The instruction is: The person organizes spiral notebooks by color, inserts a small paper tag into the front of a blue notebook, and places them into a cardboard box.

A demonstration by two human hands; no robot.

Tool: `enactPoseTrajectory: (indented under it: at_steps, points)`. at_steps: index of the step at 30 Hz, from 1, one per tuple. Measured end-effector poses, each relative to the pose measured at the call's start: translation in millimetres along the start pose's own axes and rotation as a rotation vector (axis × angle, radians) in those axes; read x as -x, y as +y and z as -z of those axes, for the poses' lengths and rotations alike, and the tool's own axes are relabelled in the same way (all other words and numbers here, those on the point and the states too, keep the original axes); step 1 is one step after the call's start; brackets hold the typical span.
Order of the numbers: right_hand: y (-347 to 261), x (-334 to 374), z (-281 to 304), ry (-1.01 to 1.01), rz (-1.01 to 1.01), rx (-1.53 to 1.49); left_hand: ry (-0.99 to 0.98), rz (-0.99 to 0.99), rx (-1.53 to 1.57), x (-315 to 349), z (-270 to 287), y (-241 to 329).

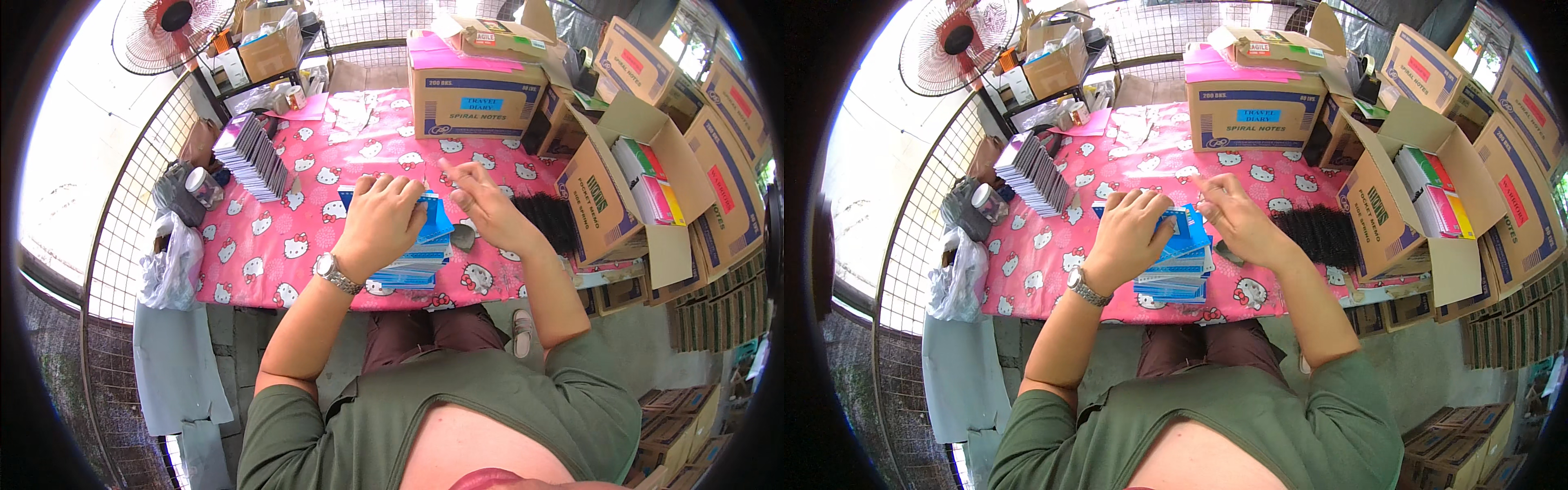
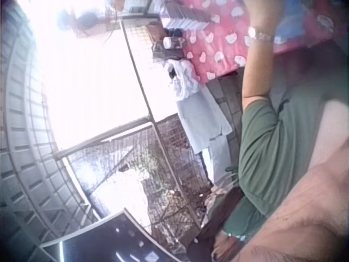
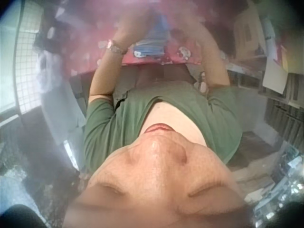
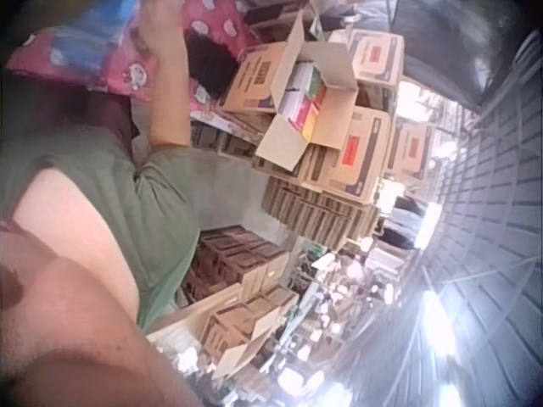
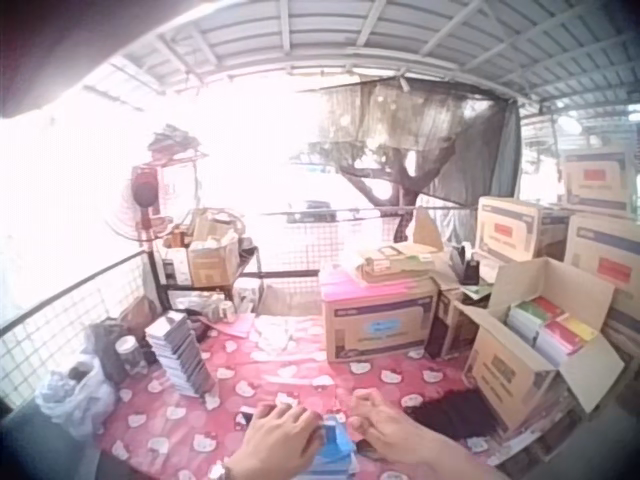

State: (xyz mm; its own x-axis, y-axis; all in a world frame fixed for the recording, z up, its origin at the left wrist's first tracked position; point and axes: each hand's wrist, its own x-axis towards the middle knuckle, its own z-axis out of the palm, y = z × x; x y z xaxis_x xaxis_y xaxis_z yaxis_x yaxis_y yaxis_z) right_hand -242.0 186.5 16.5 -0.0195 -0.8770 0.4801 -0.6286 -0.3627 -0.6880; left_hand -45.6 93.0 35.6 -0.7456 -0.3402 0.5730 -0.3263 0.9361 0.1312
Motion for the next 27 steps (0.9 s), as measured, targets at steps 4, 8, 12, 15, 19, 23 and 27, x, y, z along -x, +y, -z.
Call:
enactPoseTrajectory:
  at_steps: [4, 8, 12, 15, 19, 23, 27]
  points:
    - [-1, -15, 12, -0.172, 0.057, 0.050, -0.010, 0.011, 0.023, 0, 0, -2]
    - [-7, -20, 20, -0.147, 0.128, 0.041, -0.019, 0.020, 0.041, -2, 1, 4]
    - [-12, -18, 20, -0.076, 0.146, 0.018, -0.006, 0.001, 0.046, 2, 2, 0]
    - [-13, -15, 15, 0.018, 0.139, 0.018, -0.022, 0.014, 0.035, 2, 4, 0]
    - [-15, -8, 7, 0.082, 0.148, 0.060, -0.056, 0.019, 0.009, -2, 5, 2]
    - [-11, -2, 6, 0.140, 0.161, 0.014, -0.017, -0.015, 0.043, -5, -1, 3]
    - [-10, -1, 15, -0.078, -0.211, -0.199, -0.055, 0.013, 0.009, -7, 1, 8]
